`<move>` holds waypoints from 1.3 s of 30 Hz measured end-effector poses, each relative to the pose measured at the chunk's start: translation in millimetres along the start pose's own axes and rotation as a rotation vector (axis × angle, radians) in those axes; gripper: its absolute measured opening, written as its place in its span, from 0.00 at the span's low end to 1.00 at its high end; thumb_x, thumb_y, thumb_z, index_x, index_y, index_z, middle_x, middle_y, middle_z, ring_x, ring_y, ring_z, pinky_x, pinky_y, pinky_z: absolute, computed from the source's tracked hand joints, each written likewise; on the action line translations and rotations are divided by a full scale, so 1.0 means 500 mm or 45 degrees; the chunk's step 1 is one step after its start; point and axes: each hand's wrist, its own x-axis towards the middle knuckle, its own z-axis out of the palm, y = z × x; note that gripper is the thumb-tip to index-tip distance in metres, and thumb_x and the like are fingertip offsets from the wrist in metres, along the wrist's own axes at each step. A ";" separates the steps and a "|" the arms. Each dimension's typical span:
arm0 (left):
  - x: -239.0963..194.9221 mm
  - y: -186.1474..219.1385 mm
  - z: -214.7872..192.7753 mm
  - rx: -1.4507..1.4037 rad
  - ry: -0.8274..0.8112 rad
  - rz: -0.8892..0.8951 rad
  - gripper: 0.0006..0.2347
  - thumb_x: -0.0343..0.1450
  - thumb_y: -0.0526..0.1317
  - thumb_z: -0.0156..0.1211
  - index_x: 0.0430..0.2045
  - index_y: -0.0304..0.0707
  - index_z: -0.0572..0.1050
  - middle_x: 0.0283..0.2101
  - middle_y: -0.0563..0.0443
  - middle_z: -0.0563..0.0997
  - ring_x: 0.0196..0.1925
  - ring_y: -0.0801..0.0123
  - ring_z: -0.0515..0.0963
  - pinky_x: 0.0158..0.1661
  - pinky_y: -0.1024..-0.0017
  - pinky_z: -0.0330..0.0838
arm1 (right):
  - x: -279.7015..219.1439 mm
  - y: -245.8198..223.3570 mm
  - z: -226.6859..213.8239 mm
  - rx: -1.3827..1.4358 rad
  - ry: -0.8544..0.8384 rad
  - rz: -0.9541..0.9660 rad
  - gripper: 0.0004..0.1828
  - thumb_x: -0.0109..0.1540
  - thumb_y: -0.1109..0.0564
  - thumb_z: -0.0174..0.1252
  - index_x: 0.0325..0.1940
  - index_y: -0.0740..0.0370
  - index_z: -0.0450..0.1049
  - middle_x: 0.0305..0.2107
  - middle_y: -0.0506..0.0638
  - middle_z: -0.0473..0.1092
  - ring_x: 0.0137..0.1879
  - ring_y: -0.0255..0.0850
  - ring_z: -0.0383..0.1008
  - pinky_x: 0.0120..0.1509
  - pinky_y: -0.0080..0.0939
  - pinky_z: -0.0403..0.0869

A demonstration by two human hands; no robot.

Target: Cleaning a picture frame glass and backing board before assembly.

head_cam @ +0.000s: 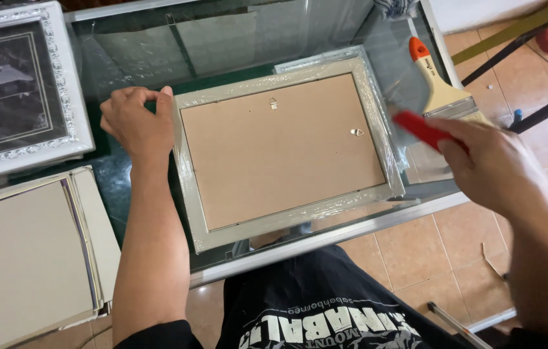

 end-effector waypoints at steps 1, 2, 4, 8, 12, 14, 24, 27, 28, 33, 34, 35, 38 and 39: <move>-0.002 -0.001 -0.001 0.001 0.013 -0.007 0.11 0.73 0.46 0.71 0.26 0.41 0.80 0.50 0.50 0.77 0.60 0.52 0.65 0.64 0.52 0.49 | 0.023 0.021 0.052 -0.003 0.002 -0.014 0.22 0.65 0.59 0.54 0.65 0.54 0.75 0.36 0.64 0.77 0.37 0.56 0.77 0.44 0.57 0.74; -0.001 -0.003 -0.003 0.008 0.024 0.041 0.10 0.73 0.46 0.71 0.26 0.41 0.81 0.50 0.48 0.77 0.59 0.52 0.65 0.64 0.51 0.50 | 0.050 0.039 0.105 -0.024 0.150 -0.033 0.23 0.67 0.61 0.53 0.67 0.54 0.73 0.39 0.66 0.73 0.40 0.60 0.75 0.47 0.60 0.73; 0.000 -0.009 -0.006 0.020 0.050 0.083 0.10 0.73 0.46 0.71 0.27 0.41 0.81 0.49 0.47 0.77 0.59 0.51 0.66 0.63 0.51 0.50 | 0.089 0.065 0.187 -0.041 0.301 -0.068 0.23 0.70 0.63 0.52 0.70 0.55 0.72 0.43 0.69 0.69 0.44 0.64 0.73 0.49 0.63 0.72; -0.007 -0.006 -0.017 -0.108 0.095 0.139 0.07 0.74 0.44 0.69 0.33 0.42 0.82 0.49 0.48 0.80 0.58 0.51 0.71 0.60 0.52 0.56 | 0.113 0.071 0.243 -0.087 0.360 -0.068 0.25 0.67 0.63 0.54 0.68 0.53 0.74 0.47 0.68 0.66 0.50 0.64 0.69 0.54 0.62 0.69; -0.020 0.036 -0.018 -0.213 0.045 0.409 0.04 0.71 0.39 0.67 0.35 0.41 0.81 0.51 0.47 0.81 0.58 0.51 0.74 0.60 0.53 0.62 | 0.157 0.055 0.231 -0.096 0.452 -0.269 0.17 0.61 0.62 0.62 0.54 0.56 0.80 0.48 0.64 0.67 0.55 0.62 0.67 0.59 0.60 0.68; -0.025 0.056 -0.006 -0.191 -0.006 0.475 0.04 0.70 0.38 0.67 0.35 0.41 0.81 0.51 0.46 0.81 0.59 0.51 0.75 0.61 0.53 0.63 | 0.223 0.022 0.234 -0.001 0.471 -0.428 0.13 0.61 0.62 0.63 0.51 0.58 0.79 0.48 0.62 0.69 0.56 0.60 0.69 0.61 0.59 0.68; -0.028 0.101 0.001 -0.124 -0.209 0.561 0.05 0.67 0.39 0.70 0.28 0.41 0.79 0.45 0.48 0.80 0.54 0.56 0.76 0.57 0.54 0.61 | 0.348 -0.047 0.281 0.571 0.275 -0.649 0.06 0.59 0.67 0.62 0.39 0.65 0.73 0.43 0.57 0.73 0.54 0.56 0.72 0.60 0.52 0.70; -0.030 0.099 0.016 -0.040 -0.203 0.533 0.04 0.67 0.38 0.69 0.29 0.42 0.79 0.43 0.52 0.79 0.52 0.58 0.77 0.58 0.54 0.61 | 0.351 -0.052 0.276 0.542 0.274 -0.647 0.06 0.59 0.68 0.62 0.39 0.65 0.73 0.42 0.57 0.73 0.54 0.56 0.72 0.61 0.52 0.69; -0.029 0.102 0.014 -0.045 -0.203 0.533 0.04 0.67 0.38 0.69 0.29 0.42 0.79 0.43 0.52 0.79 0.52 0.58 0.77 0.58 0.54 0.61 | 0.354 -0.052 0.277 0.537 0.273 -0.645 0.06 0.59 0.68 0.62 0.39 0.65 0.73 0.42 0.57 0.73 0.54 0.56 0.72 0.61 0.52 0.69; -0.028 0.116 0.006 -0.025 -0.203 0.479 0.06 0.67 0.39 0.70 0.33 0.42 0.79 0.42 0.50 0.78 0.50 0.54 0.76 0.55 0.54 0.62 | 0.354 -0.047 0.289 0.466 0.250 -0.599 0.06 0.58 0.67 0.63 0.37 0.63 0.73 0.42 0.56 0.73 0.55 0.56 0.70 0.59 0.53 0.67; -0.029 0.116 0.008 -0.027 -0.197 0.481 0.06 0.67 0.39 0.70 0.33 0.42 0.79 0.42 0.50 0.78 0.50 0.54 0.76 0.55 0.54 0.62 | 0.354 -0.044 0.290 0.463 0.255 -0.602 0.06 0.58 0.67 0.63 0.37 0.63 0.73 0.42 0.56 0.73 0.55 0.56 0.70 0.59 0.53 0.67; -0.031 0.116 0.010 -0.023 -0.190 0.486 0.05 0.67 0.39 0.70 0.32 0.43 0.79 0.42 0.51 0.78 0.50 0.55 0.76 0.55 0.54 0.62 | 0.355 -0.042 0.290 0.460 0.267 -0.607 0.07 0.58 0.67 0.63 0.37 0.63 0.73 0.42 0.56 0.72 0.55 0.56 0.69 0.59 0.54 0.67; -0.027 0.116 0.008 -0.014 -0.177 0.471 0.05 0.67 0.39 0.70 0.30 0.43 0.79 0.42 0.51 0.78 0.50 0.56 0.76 0.56 0.54 0.62 | 0.362 -0.041 0.298 0.459 0.284 -0.621 0.07 0.58 0.66 0.64 0.38 0.62 0.72 0.43 0.55 0.72 0.55 0.56 0.70 0.59 0.54 0.67; -0.025 0.116 0.008 -0.017 -0.173 0.456 0.05 0.67 0.39 0.70 0.30 0.43 0.79 0.42 0.51 0.79 0.50 0.56 0.76 0.56 0.54 0.62 | 0.364 -0.039 0.302 0.452 0.291 -0.624 0.08 0.58 0.66 0.64 0.38 0.62 0.72 0.43 0.55 0.72 0.55 0.56 0.70 0.59 0.54 0.67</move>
